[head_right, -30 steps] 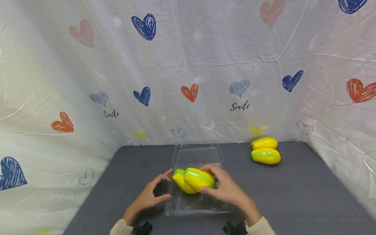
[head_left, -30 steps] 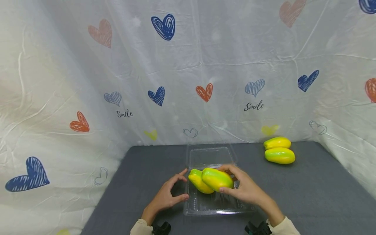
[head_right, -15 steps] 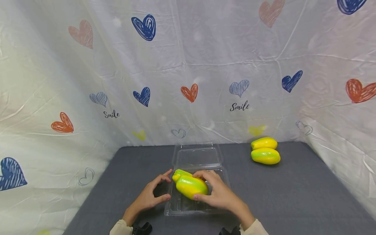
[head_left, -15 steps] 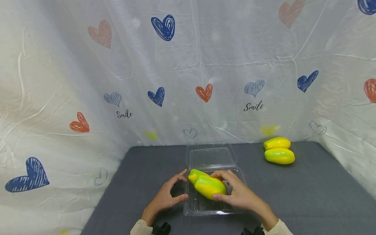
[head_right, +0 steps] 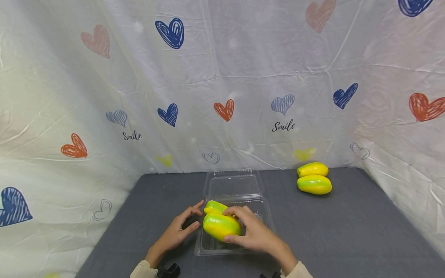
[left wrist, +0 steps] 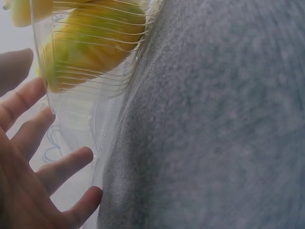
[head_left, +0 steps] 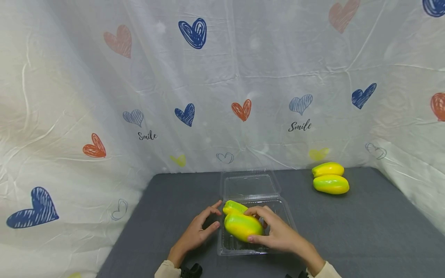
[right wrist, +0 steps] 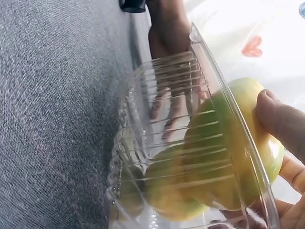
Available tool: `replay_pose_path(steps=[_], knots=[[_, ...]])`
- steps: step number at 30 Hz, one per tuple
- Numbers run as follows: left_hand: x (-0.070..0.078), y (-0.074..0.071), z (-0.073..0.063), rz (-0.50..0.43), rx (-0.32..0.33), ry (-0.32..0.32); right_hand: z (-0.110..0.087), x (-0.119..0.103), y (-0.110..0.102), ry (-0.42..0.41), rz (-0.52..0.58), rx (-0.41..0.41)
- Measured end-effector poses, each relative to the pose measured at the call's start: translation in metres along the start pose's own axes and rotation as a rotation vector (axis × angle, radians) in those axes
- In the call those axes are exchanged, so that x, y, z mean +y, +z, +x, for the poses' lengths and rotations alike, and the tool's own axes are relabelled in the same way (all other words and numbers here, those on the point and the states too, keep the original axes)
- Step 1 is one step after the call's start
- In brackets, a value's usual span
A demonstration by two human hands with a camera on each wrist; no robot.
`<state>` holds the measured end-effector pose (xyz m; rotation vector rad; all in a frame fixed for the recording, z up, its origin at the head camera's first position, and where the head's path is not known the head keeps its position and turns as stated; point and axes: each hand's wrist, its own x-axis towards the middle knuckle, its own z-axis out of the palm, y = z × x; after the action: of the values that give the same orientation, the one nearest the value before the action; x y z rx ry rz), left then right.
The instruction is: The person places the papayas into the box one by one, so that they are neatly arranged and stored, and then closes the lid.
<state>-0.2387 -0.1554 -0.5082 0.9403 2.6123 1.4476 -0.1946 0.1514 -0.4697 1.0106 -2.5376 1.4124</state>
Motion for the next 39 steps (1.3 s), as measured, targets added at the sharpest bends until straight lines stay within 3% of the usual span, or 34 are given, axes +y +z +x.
replay_pose_path(steps=[11,22,39], knots=[[0.0,0.003,0.002,-0.014,0.002,-0.025,-0.001,-0.003,0.005,0.026,-0.005,-0.034],[0.0,0.003,0.002,-0.033,-0.006,-0.027,0.0,0.003,0.011,-0.07,0.009,-0.053],[0.003,0.001,0.001,-0.032,-0.005,-0.039,0.0,0.001,0.01,-0.024,-0.011,-0.118]])
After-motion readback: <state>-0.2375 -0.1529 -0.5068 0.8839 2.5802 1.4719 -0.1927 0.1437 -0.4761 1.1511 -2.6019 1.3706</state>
